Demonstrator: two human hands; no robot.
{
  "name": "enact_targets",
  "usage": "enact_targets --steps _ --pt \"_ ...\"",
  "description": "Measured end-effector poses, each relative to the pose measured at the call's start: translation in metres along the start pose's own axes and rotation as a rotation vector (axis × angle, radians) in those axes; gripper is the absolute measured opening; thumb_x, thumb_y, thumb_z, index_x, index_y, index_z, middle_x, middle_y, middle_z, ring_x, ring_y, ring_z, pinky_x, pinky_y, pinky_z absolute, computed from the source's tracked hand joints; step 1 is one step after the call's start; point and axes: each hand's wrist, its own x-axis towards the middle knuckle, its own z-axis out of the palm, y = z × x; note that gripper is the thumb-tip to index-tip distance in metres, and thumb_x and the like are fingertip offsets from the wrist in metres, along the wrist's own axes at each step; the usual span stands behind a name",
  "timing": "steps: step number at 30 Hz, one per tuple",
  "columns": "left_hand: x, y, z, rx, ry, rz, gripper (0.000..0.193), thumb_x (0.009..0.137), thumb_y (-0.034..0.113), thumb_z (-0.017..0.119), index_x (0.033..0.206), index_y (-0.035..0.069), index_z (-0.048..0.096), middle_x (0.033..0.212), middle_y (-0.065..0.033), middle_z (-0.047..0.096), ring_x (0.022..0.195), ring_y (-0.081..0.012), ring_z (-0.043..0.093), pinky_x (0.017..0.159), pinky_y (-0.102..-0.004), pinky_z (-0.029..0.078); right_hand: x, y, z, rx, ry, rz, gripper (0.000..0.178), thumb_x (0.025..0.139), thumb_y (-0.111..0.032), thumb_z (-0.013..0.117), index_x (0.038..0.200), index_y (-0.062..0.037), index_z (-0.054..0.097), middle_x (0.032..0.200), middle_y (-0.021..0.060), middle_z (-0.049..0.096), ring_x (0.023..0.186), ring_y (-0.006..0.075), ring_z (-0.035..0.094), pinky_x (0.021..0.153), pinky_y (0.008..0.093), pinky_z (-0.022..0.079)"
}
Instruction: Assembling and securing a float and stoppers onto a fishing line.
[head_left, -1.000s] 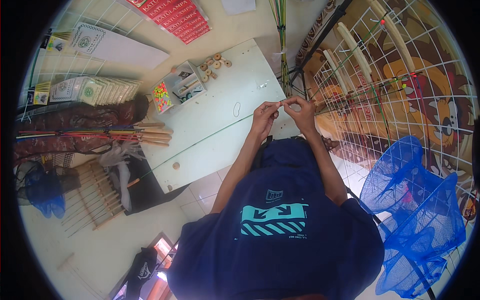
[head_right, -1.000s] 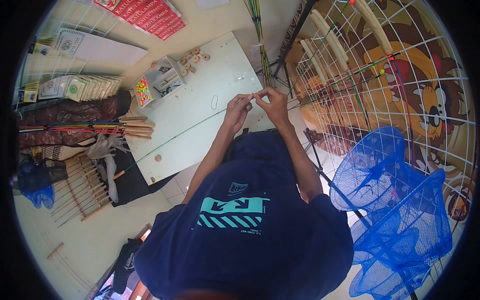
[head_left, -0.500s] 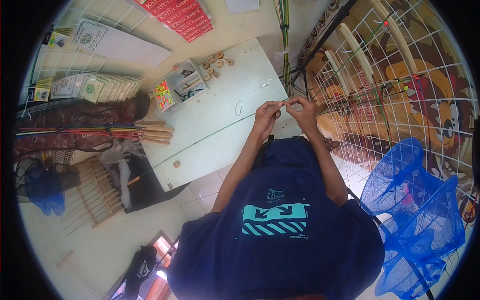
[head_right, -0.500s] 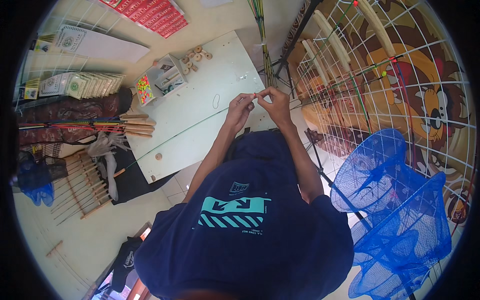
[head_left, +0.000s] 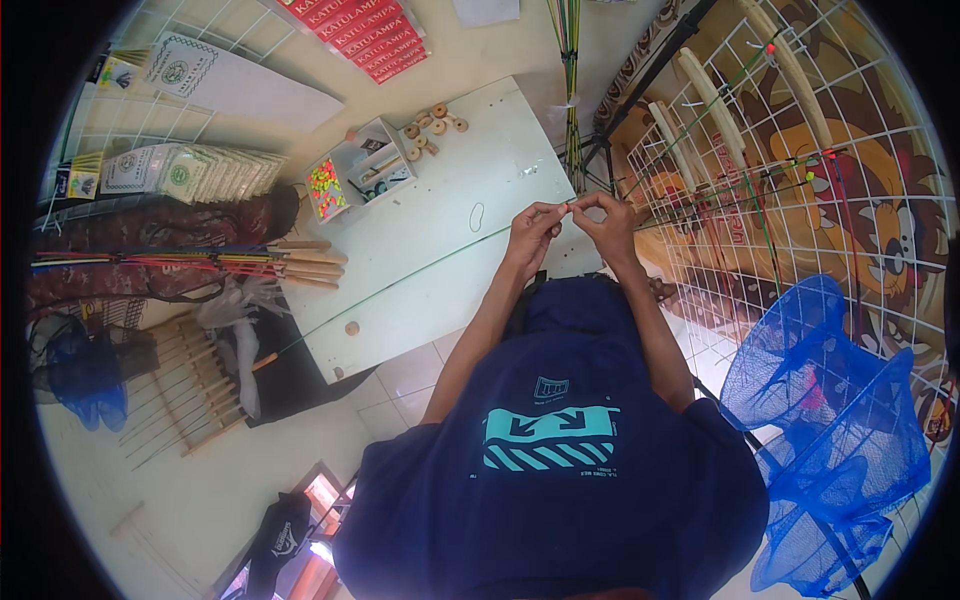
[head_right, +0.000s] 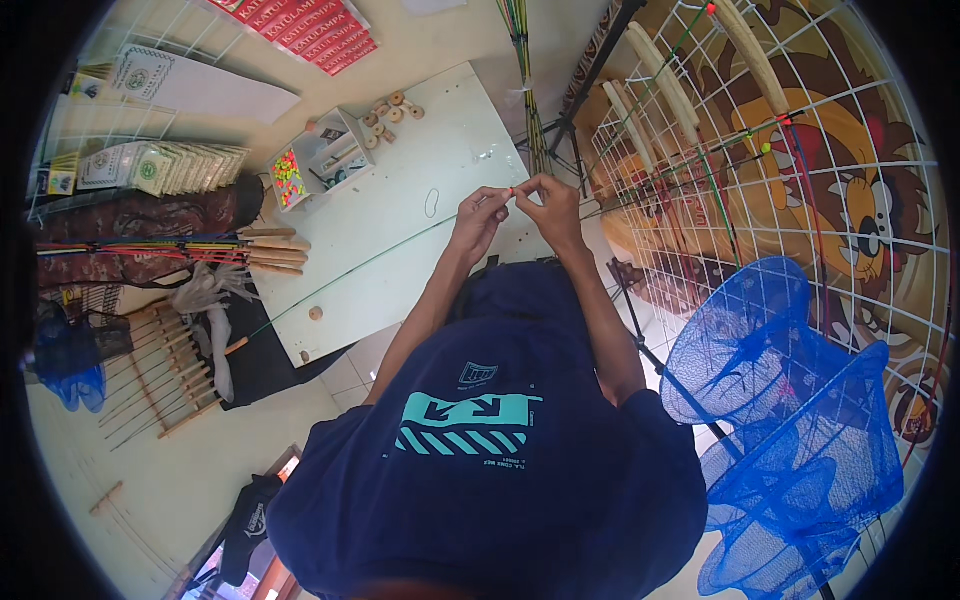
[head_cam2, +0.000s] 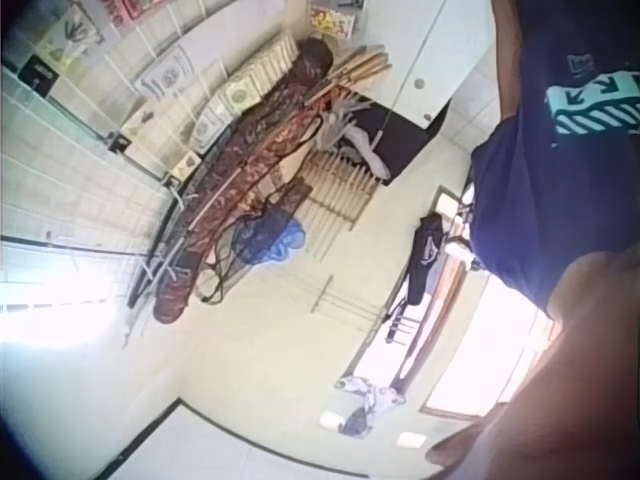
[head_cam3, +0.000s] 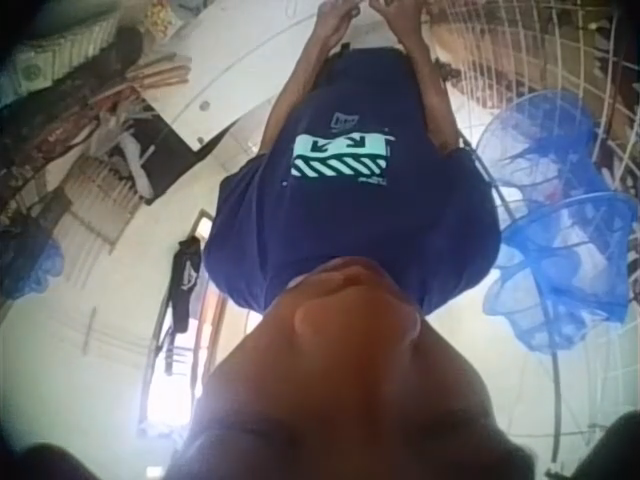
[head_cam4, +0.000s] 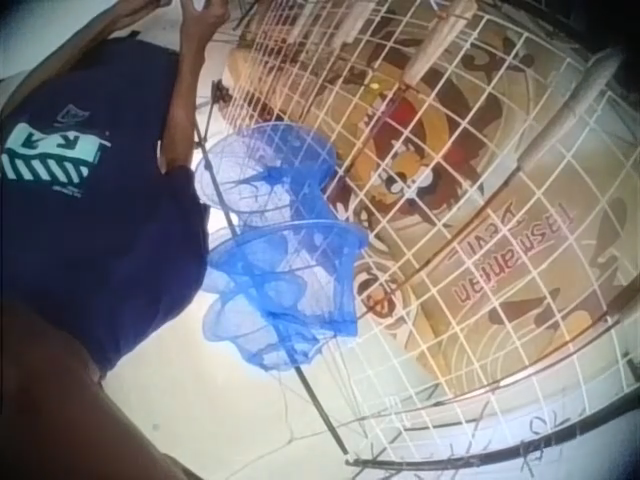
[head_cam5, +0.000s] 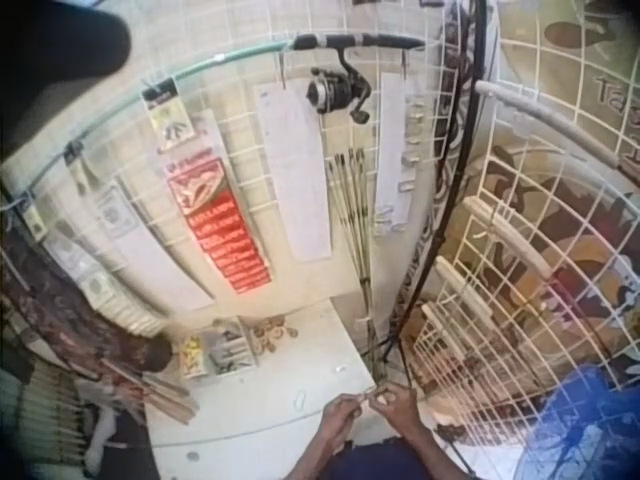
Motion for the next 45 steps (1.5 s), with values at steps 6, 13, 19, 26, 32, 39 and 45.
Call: enact_targets --steps 6,13,19,26,32,39,45 --pt "-0.003 0.006 0.004 0.182 0.025 0.075 0.013 0.085 0.008 0.072 0.093 0.001 0.064 0.085 -0.0058 0.065 0.069 -0.0087 0.048 0.064 -0.0229 0.04 -0.001 0.002 -0.003 -0.035 -0.063 0.059 0.01 0.08 -0.009 0.072 0.086 -0.0006 0.07 0.076 0.0073 0.068 0.066 0.0119 0.06 0.062 0.0277 0.046" --pt "-0.005 0.013 0.007 0.456 0.075 0.207 0.017 0.082 0.01 0.076 0.091 -0.001 0.067 0.082 -0.0055 0.068 0.066 -0.0075 0.053 0.06 -0.0221 0.042 -0.003 0.012 -0.001 0.176 -0.093 0.206 0.01 0.084 -0.009 0.071 0.089 0.0 0.07 0.081 0.0064 0.07 0.078 0.0114 0.065 0.074 0.0261 0.051" --pt "-0.005 0.012 0.008 0.439 0.063 0.226 0.017 0.082 0.01 0.076 0.091 -0.001 0.067 0.083 -0.0056 0.068 0.067 -0.0074 0.054 0.06 -0.0219 0.042 -0.002 0.008 -0.002 0.316 -0.1 0.322 0.012 0.084 -0.008 0.072 0.091 0.0024 0.069 0.085 0.0053 0.069 0.08 0.0111 0.064 0.074 0.0252 0.051" --pt "-0.008 0.015 0.009 0.5 0.051 0.238 0.017 0.082 0.01 0.076 0.092 0.0 0.069 0.083 -0.0049 0.068 0.068 -0.0074 0.055 0.061 -0.0218 0.042 -0.002 0.011 -0.003 0.291 -0.101 0.222 0.014 0.082 -0.007 0.073 0.092 0.001 0.067 0.087 0.0069 0.07 0.083 0.0109 0.064 0.078 0.0258 0.05" --pt "-0.008 0.013 0.008 0.522 0.031 0.304 0.013 0.082 0.008 0.075 0.091 0.0 0.07 0.081 -0.0034 0.068 0.069 -0.0067 0.055 0.062 -0.022 0.043 -0.002 0.008 -0.005 0.429 -0.109 0.303 0.026 0.082 -0.003 0.073 0.104 0.0005 0.061 0.088 0.0068 0.069 0.087 0.0103 0.065 0.079 0.0251 0.05" --pt "-0.003 0.022 0.002 0.727 -0.044 0.261 0.011 0.084 0.008 0.073 0.091 0.0 0.07 0.081 -0.0024 0.068 0.07 -0.0047 0.054 0.064 -0.0211 0.043 -0.004 0.013 -0.003 0.505 -0.118 0.272 0.023 0.081 0.002 0.07 0.101 -0.002 0.059 0.088 0.0038 0.064 0.087 0.0094 0.063 0.08 0.0224 0.05" --pt "-0.006 0.031 0.017 0.526 -0.015 0.253 0.01 0.085 0.012 0.073 0.088 0.002 0.071 0.078 0.0001 0.068 0.061 -0.0027 0.048 0.057 -0.0197 0.039 -0.003 0.015 -0.005 0.531 -0.127 0.272 0.023 0.08 0.004 0.07 0.099 -0.0025 0.057 0.087 0.0029 0.063 0.086 0.0086 0.061 0.08 0.0228 0.05"
